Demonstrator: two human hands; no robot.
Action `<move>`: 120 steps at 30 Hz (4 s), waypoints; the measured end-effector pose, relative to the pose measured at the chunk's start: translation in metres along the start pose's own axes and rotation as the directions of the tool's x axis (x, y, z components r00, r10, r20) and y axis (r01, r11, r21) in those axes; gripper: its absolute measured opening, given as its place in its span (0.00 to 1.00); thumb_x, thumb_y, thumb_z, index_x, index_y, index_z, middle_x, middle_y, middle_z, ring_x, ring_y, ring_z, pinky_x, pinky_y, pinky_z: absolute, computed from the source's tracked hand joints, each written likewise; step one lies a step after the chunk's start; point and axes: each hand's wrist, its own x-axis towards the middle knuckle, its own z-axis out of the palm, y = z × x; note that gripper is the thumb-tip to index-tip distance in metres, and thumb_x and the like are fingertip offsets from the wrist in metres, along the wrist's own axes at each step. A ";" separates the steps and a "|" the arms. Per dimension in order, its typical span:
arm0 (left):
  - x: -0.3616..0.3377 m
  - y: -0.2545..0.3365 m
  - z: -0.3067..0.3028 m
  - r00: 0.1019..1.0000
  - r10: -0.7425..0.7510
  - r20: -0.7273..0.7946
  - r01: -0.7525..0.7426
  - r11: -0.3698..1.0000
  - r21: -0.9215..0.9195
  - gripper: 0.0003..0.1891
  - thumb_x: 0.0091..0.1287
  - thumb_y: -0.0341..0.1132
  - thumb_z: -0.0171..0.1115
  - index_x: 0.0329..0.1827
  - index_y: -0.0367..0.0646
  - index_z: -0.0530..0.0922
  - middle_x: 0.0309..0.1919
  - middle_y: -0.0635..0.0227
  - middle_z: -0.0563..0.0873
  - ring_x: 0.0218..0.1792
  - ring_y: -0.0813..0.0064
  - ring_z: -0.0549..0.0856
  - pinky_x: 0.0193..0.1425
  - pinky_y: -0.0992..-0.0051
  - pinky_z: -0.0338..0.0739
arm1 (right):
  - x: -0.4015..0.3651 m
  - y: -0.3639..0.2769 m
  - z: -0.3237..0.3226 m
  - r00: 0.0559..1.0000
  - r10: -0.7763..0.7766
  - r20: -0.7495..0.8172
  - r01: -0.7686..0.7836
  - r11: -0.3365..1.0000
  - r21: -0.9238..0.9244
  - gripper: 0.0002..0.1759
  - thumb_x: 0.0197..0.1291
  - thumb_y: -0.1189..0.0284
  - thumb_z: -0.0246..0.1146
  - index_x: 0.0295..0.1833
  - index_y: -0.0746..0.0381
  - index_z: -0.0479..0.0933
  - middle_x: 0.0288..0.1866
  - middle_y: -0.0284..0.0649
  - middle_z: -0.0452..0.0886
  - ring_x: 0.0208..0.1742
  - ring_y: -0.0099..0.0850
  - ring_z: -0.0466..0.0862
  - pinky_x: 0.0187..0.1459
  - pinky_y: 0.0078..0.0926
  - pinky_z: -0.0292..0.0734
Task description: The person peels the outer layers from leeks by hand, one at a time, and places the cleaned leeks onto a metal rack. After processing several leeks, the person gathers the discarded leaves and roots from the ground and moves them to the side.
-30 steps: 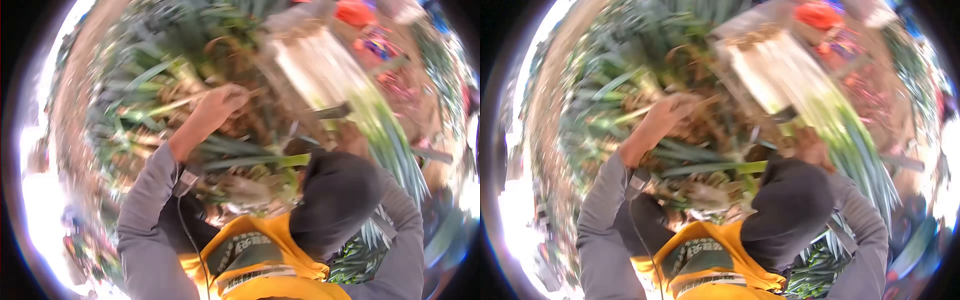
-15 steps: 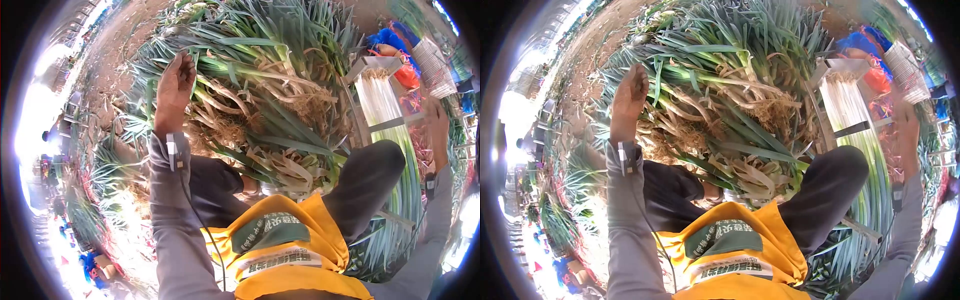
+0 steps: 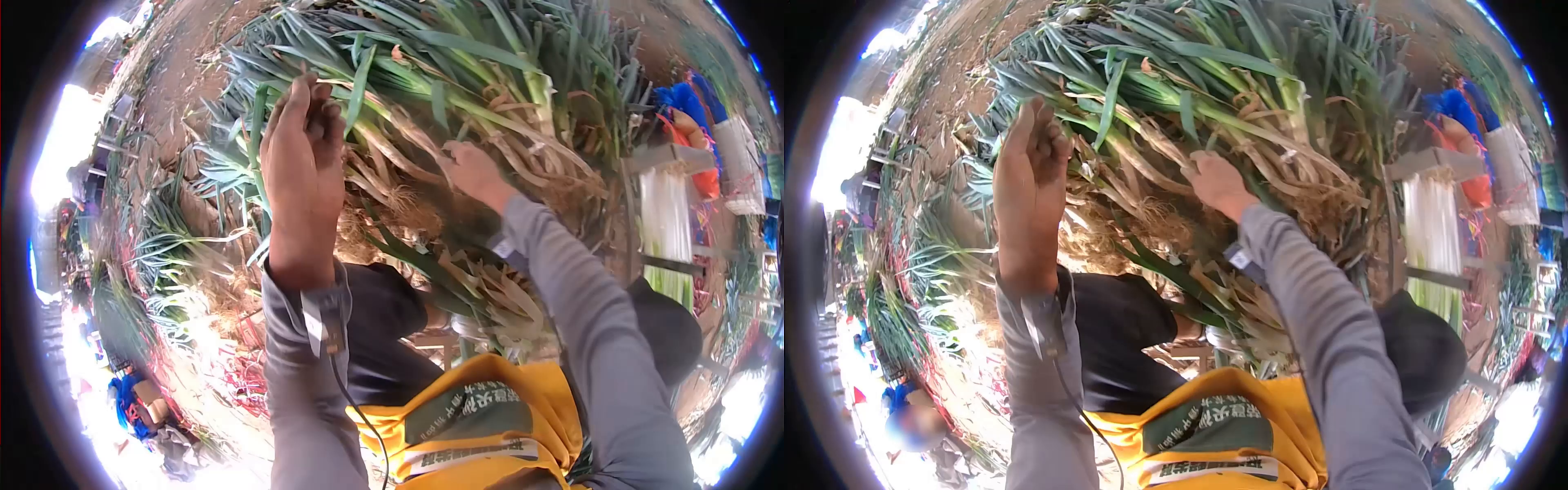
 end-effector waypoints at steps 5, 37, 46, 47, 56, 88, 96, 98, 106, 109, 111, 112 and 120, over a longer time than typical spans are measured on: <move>0.009 0.002 -0.024 0.990 -0.137 -0.019 0.136 0.990 -0.023 0.12 0.80 0.35 0.59 0.57 0.35 0.79 0.42 0.67 0.83 0.39 0.78 0.82 0.44 0.79 0.80 | 0.029 -0.018 0.050 0.896 0.418 0.152 -0.422 0.907 -0.006 0.21 0.71 0.59 0.62 0.56 0.67 0.81 0.45 0.55 0.86 0.45 0.47 0.88 0.51 0.44 0.80; -0.025 -0.069 0.100 0.879 -0.195 0.435 0.244 0.968 -0.060 0.18 0.80 0.39 0.61 0.64 0.37 0.76 0.53 0.62 0.86 0.54 0.68 0.86 0.60 0.66 0.82 | -0.048 -0.143 -0.173 0.878 0.187 -0.441 0.181 0.723 0.667 0.18 0.75 0.61 0.64 0.51 0.68 0.81 0.32 0.33 0.79 0.33 0.20 0.75 0.34 0.24 0.71; 0.043 -0.029 0.058 0.944 0.045 0.328 0.034 0.972 -0.233 0.17 0.81 0.37 0.57 0.63 0.34 0.73 0.48 0.56 0.85 0.45 0.68 0.84 0.51 0.68 0.83 | -0.205 -0.023 -0.097 0.994 0.103 0.023 -0.105 0.992 0.076 0.10 0.69 0.67 0.63 0.49 0.60 0.83 0.37 0.45 0.84 0.35 0.38 0.84 0.34 0.36 0.77; 0.040 -0.031 0.054 0.945 0.039 0.325 0.039 0.972 -0.230 0.17 0.81 0.37 0.57 0.63 0.34 0.73 0.48 0.56 0.85 0.45 0.68 0.84 0.51 0.68 0.83 | -0.242 0.004 -0.064 0.990 0.112 0.090 -0.102 0.989 -0.108 0.11 0.65 0.68 0.64 0.50 0.60 0.83 0.40 0.50 0.86 0.39 0.47 0.87 0.37 0.42 0.80; 0.016 -0.056 0.062 0.932 -0.119 0.343 0.229 0.926 -0.301 0.23 0.83 0.52 0.47 0.63 0.41 0.74 0.54 0.55 0.83 0.45 0.66 0.81 0.54 0.66 0.79 | -0.194 -0.012 -0.111 0.973 0.107 -0.206 -0.095 0.993 0.066 0.18 0.69 0.66 0.66 0.59 0.64 0.81 0.45 0.54 0.85 0.47 0.53 0.85 0.48 0.44 0.79; 0.048 -0.014 0.045 0.917 0.204 0.342 -0.191 0.979 -0.073 0.13 0.75 0.28 0.60 0.59 0.36 0.72 0.46 0.61 0.81 0.52 0.63 0.82 0.64 0.62 0.77 | -0.297 0.049 -0.069 0.861 0.389 0.327 -0.293 0.906 -0.306 0.20 0.63 0.63 0.67 0.55 0.64 0.79 0.49 0.55 0.84 0.51 0.50 0.85 0.51 0.51 0.78; 0.063 -0.004 0.034 0.921 0.142 0.362 -0.025 0.951 -0.308 0.07 0.74 0.23 0.60 0.52 0.35 0.75 0.43 0.60 0.81 0.44 0.69 0.81 0.51 0.67 0.80 | -0.146 -0.069 -0.137 0.979 -0.011 -0.204 0.041 0.989 0.145 0.22 0.73 0.63 0.64 0.65 0.66 0.79 0.53 0.51 0.85 0.49 0.44 0.88 0.50 0.39 0.81; 0.064 -0.008 0.035 0.918 0.096 0.385 0.051 0.934 -0.355 0.06 0.74 0.23 0.60 0.50 0.35 0.74 0.41 0.61 0.80 0.43 0.69 0.80 0.50 0.67 0.79 | -0.094 -0.114 -0.156 0.978 0.195 -0.077 -0.130 0.851 0.509 0.23 0.75 0.61 0.64 0.65 0.66 0.79 0.53 0.47 0.86 0.49 0.32 0.89 0.47 0.33 0.82; 0.067 -0.006 0.020 0.850 -0.001 0.526 0.252 0.879 -0.406 0.11 0.74 0.34 0.60 0.46 0.35 0.71 0.37 0.64 0.74 0.37 0.72 0.74 0.47 0.71 0.73 | -0.044 -0.138 -0.145 0.995 -0.098 -0.010 0.091 0.874 0.477 0.17 0.75 0.61 0.63 0.46 0.65 0.85 0.31 0.35 0.83 0.32 0.18 0.79 0.34 0.26 0.74; 0.073 0.002 0.011 0.794 -0.008 0.608 0.349 0.825 -0.445 0.10 0.73 0.33 0.59 0.47 0.35 0.71 0.35 0.64 0.74 0.36 0.72 0.74 0.46 0.71 0.72 | -0.132 -0.059 -0.114 0.944 0.082 0.321 -0.174 0.947 0.270 0.11 0.72 0.67 0.63 0.44 0.62 0.85 0.34 0.43 0.84 0.34 0.31 0.83 0.38 0.32 0.77; 0.083 0.002 0.002 0.762 -0.058 0.645 0.388 0.838 -0.383 0.12 0.72 0.34 0.61 0.49 0.35 0.71 0.35 0.63 0.75 0.35 0.71 0.74 0.46 0.71 0.72 | -0.215 0.023 -0.064 0.939 0.091 0.332 -0.047 0.990 -0.136 0.11 0.67 0.65 0.65 0.44 0.61 0.85 0.37 0.50 0.86 0.41 0.50 0.86 0.44 0.45 0.80; 0.071 0.003 0.012 0.868 0.013 0.497 0.184 0.920 -0.346 0.14 0.71 0.35 0.63 0.49 0.34 0.71 0.37 0.62 0.78 0.34 0.72 0.74 0.44 0.72 0.72 | -0.244 0.044 -0.067 0.852 0.214 0.477 -0.160 0.975 -0.152 0.12 0.66 0.63 0.65 0.44 0.61 0.85 0.38 0.50 0.86 0.43 0.51 0.86 0.46 0.47 0.80; 0.071 0.008 0.019 0.936 0.147 0.320 -0.072 0.969 -0.235 0.15 0.69 0.39 0.65 0.44 0.35 0.74 0.32 0.65 0.75 0.32 0.73 0.73 0.40 0.71 0.70 | -0.177 -0.061 -0.153 0.992 0.126 0.027 -0.126 0.992 0.008 0.25 0.67 0.61 0.67 0.67 0.57 0.78 0.66 0.44 0.81 0.52 0.45 0.87 0.53 0.44 0.81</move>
